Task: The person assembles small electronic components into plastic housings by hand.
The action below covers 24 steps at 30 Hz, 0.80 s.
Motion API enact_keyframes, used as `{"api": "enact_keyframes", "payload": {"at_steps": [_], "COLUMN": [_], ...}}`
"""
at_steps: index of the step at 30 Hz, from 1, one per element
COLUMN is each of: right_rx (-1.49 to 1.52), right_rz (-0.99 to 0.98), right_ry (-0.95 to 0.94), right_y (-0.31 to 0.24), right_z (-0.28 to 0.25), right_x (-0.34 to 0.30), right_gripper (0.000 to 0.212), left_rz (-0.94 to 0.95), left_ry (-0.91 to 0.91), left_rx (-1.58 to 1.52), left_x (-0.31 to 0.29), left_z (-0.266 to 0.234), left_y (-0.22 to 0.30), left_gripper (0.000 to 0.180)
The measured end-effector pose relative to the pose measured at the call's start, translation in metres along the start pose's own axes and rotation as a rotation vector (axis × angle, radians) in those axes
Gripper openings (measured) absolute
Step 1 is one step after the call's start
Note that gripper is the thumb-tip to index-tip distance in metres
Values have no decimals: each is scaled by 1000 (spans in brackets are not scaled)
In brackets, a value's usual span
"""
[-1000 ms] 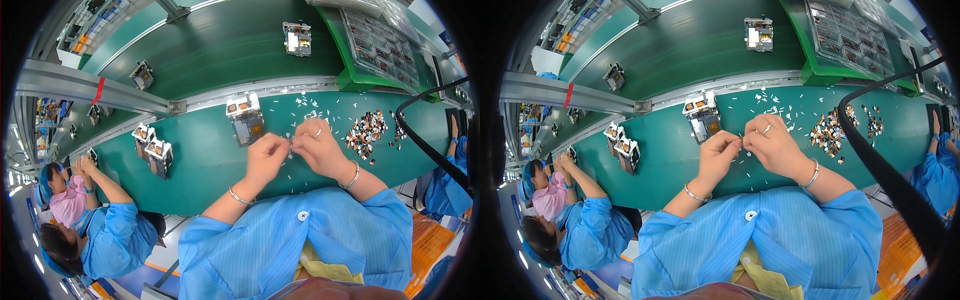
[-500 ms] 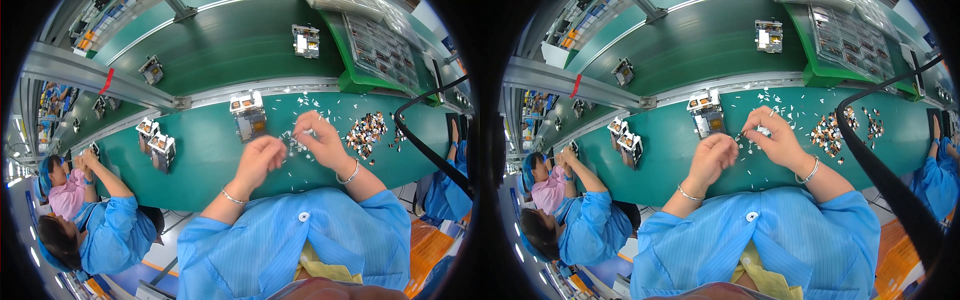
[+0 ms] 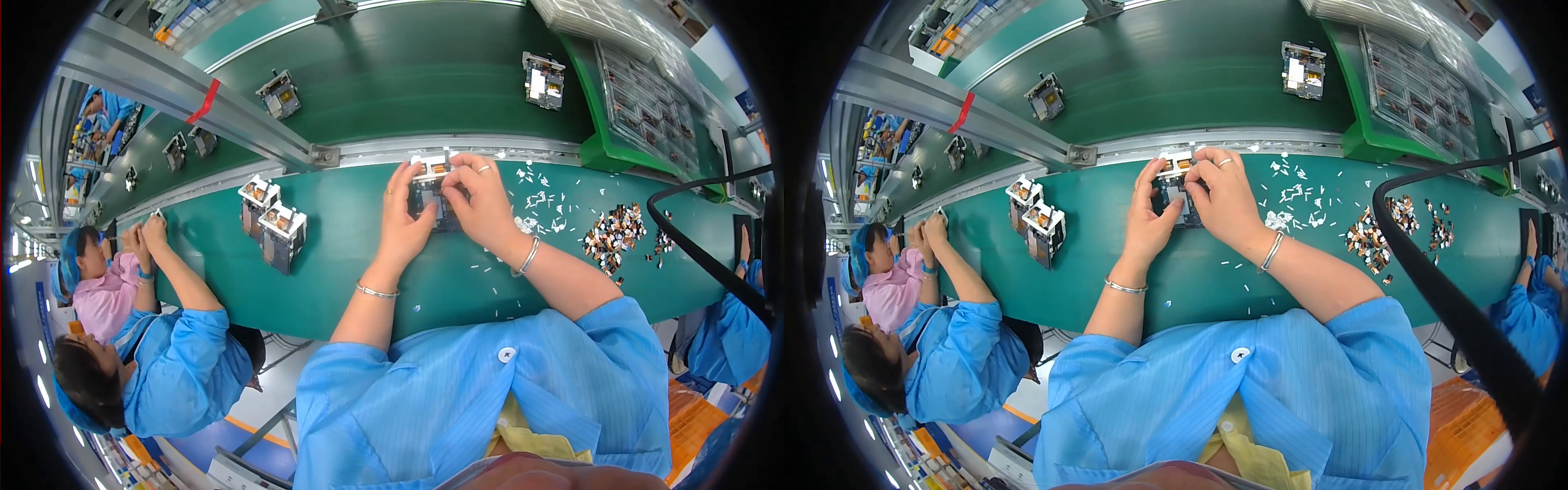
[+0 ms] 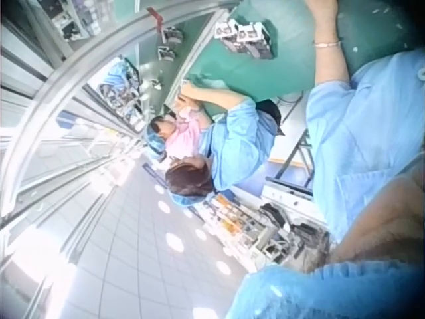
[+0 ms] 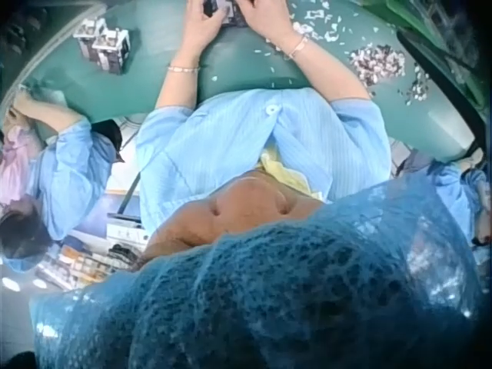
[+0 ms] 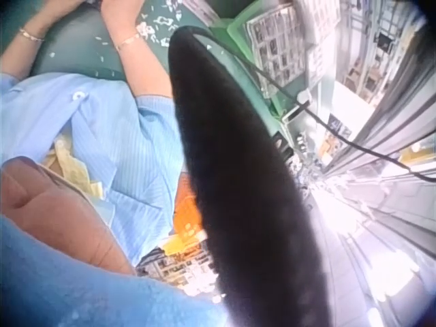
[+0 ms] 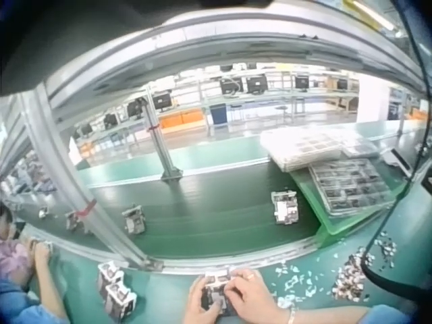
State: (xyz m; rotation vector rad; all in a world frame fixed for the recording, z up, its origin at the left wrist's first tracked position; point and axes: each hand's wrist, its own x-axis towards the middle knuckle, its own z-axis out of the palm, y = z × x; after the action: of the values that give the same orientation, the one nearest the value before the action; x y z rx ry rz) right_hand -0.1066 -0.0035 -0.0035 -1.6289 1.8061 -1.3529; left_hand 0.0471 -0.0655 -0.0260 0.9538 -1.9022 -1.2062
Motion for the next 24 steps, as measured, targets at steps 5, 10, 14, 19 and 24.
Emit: {"api": "enact_keyframes", "payload": {"at_steps": [5, 10, 14, 19, 24], "right_rx": [-117, -193, -203, -203, -126], "right_rz": [-69, -102, -116, -127, -136], "right_ry": [72, 99, 113, 109, 54], "right_y": [-2, -5, -5, -3, -1], "right_z": [5, 9, 9, 9, 5], "right_x": [2, 0, -1, -1, 1], "right_gripper": [9, 9, 9, 10, 21], "left_rz": [-40, -123, -161, -113, -204], "left_ry": [16, 66, 105, 115, 140], "left_rx": [-48, -274, -313, -307, -313], "left_x": [0, 2, 4, 5, 9], "left_z": [4, 12, 17, 15, 16], "left_y": [-1, -5, -12, -12, -2], "left_gripper": [63, 51, 45, 41, 35]}}
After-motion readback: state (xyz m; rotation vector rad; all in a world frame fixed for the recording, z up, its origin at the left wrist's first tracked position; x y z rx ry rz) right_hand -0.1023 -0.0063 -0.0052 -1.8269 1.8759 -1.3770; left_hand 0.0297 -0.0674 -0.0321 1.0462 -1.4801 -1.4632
